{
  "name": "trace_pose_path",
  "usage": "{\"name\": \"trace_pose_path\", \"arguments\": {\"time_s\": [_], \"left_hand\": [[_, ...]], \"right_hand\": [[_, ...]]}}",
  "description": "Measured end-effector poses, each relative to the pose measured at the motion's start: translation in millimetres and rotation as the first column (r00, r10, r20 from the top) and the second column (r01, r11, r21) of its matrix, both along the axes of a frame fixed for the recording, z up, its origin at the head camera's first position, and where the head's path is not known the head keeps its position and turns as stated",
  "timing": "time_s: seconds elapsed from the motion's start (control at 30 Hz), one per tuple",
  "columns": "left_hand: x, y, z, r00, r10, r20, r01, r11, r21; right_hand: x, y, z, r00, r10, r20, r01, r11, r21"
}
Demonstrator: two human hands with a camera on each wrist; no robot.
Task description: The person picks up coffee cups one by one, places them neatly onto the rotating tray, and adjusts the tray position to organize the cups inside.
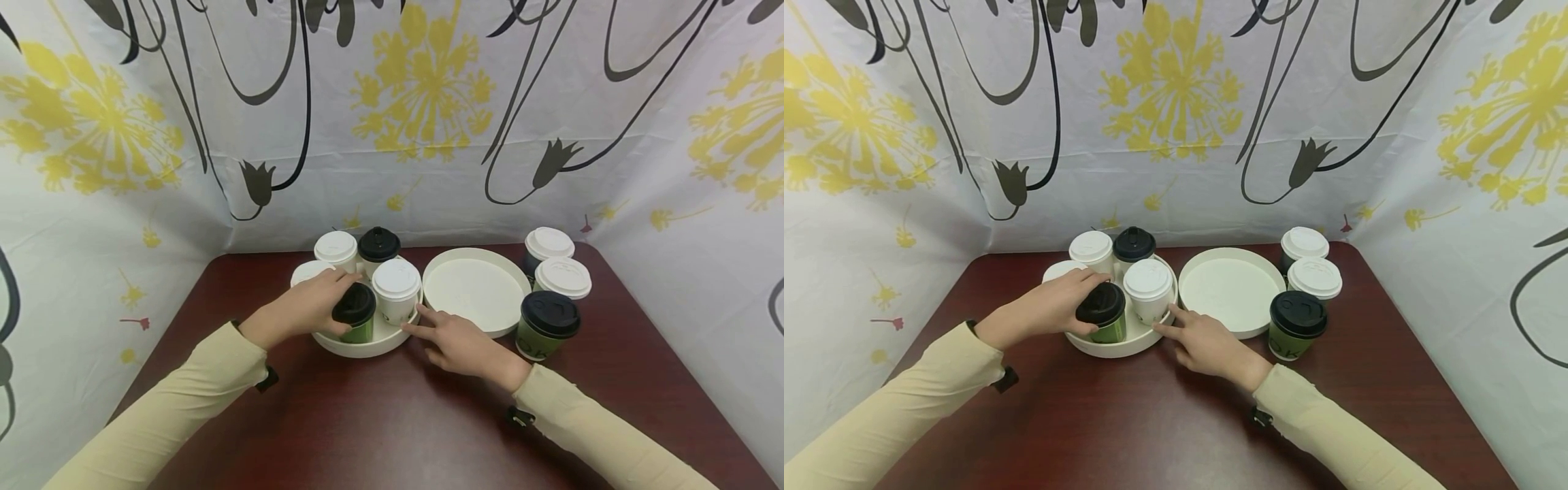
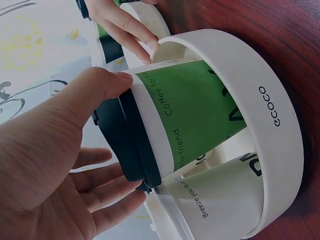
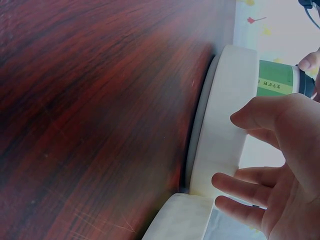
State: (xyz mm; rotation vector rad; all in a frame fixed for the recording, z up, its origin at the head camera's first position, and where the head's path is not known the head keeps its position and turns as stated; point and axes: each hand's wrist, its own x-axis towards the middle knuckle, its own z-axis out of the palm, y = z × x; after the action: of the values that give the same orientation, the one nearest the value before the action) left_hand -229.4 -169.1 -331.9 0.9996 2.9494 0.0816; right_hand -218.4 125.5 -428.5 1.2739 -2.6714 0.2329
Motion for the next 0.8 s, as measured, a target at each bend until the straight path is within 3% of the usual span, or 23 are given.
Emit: {"name": "trace_pose_path", "arguments": {"time_s": [0.8], "left_hand": [[1.6,-0.9,-0.9,0.999,-0.019,-0.050,0.018,1.000,-0.015]], "right_hand": [[1.1,0.2,0.5,1.000,-0.007,0.015,0.007,1.000,0.002]]}}
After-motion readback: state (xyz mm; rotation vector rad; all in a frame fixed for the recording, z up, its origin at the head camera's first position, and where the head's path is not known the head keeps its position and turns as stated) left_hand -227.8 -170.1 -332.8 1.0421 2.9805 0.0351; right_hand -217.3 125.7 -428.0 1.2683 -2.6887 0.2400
